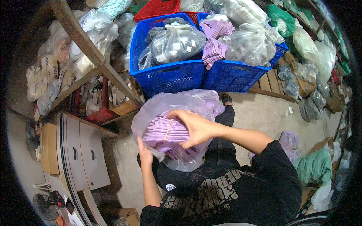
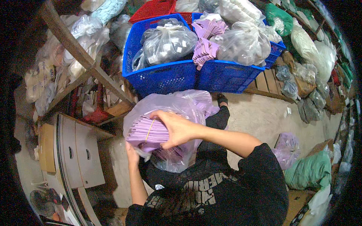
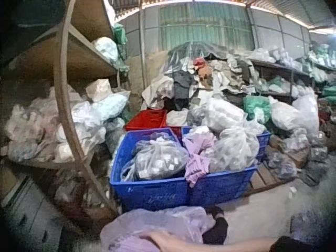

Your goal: The person opens a plastic bag containing purple plastic hangers, removes bundles, and places them into a blue crate. They handle the hangers by hand, separating and stacking them before transferring them to the crate.

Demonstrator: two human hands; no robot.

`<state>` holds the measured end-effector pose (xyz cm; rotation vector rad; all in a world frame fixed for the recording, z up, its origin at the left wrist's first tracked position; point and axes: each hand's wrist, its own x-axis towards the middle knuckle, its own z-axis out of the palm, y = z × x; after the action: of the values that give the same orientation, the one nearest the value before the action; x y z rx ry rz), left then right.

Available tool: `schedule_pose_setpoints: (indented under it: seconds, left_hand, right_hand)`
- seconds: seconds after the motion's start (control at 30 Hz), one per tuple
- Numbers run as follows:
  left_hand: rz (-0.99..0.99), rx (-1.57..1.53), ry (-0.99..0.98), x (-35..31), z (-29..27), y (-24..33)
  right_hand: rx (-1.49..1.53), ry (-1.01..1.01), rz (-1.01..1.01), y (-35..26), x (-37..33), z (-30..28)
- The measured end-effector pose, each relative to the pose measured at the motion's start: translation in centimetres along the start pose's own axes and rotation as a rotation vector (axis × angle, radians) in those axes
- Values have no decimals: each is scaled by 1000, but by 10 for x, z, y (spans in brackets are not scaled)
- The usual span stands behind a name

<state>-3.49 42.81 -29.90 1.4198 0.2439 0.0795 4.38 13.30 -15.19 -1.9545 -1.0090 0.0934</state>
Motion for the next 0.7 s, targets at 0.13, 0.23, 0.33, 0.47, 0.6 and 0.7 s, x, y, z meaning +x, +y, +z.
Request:
schedule_pose_setpoints:
  seconds: [0.13, 0.23, 0.33, 0.47, 0.6, 0.7]
  left_hand:
    - [330, 207, 130, -7, 3, 11]
    - [153, 204, 218, -34, 14, 22]
    - [-146, 110, -95, -58, 17, 27]
    - [-115, 696, -295, -71, 38, 8]
    - [-82, 706, -344, -71, 59, 1]
    - [-102, 663, -299, -68, 69, 12]
  right_hand:
    - [881, -48, 438, 9, -14, -31]
    - [1231, 373, 423, 29, -10, -64]
    - [1405, 682, 396, 62, 11, -126]
    - [1172, 930, 161, 126, 56, -215]
    - [573, 1036, 622, 186, 55, -261]
    - [279, 834, 693, 209, 33, -247]
